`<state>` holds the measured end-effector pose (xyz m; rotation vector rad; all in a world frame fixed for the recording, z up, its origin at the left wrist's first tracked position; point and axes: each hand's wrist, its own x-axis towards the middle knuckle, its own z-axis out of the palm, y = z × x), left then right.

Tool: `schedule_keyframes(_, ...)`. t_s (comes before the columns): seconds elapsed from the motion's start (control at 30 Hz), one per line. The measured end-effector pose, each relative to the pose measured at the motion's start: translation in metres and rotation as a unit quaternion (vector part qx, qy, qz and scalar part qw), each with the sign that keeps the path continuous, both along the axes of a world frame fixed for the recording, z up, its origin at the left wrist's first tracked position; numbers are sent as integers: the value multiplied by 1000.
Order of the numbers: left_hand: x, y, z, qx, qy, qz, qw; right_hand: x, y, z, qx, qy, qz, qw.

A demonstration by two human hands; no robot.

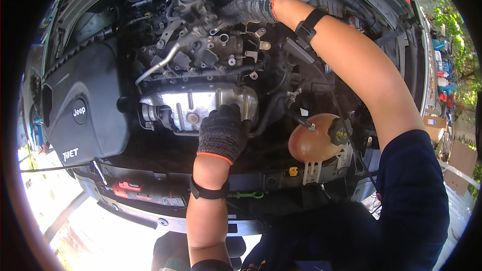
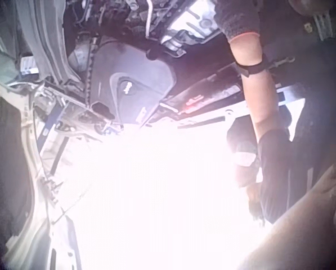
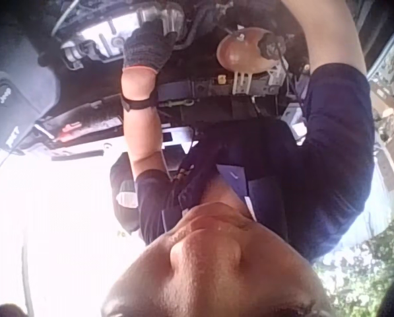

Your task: The person uses a red impact wrench to remove bolts from the engine block of a Jeep with the hood open. They repeatedly loosen and remove bolts, then place the tool on the cowl area. The person also uses a socket wrench to tighten bolts on the engine.

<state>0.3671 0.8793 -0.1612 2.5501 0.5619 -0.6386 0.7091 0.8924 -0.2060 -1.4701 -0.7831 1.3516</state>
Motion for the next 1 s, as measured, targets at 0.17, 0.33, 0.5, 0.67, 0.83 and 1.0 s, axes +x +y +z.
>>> schedule_keyframes(0.17,-1,0,-6,1,-30,-4,1000,10,-2,-19,-8,3,-32,999)
schedule_keyframes(0.33,-21,2,-28,19,-90,8,996,-9,8,-4,9,-455,71,888)
schedule_keyframes(0.5,-7,-2,-16,-8,-64,18,998,-35,20,-20,73,162,-189,966)
schedule_keyframes(0.67,-2,-3,-12,-7,-55,25,998,-26,58,-37,133,68,-214,965)
schedule_keyframes(0.83,-8,-3,-24,2,-42,28,999,-63,60,2,108,243,-211,941)
schedule_keyframes(1.0,-7,-6,-21,7,-61,18,998,-62,59,10,64,250,-291,921)
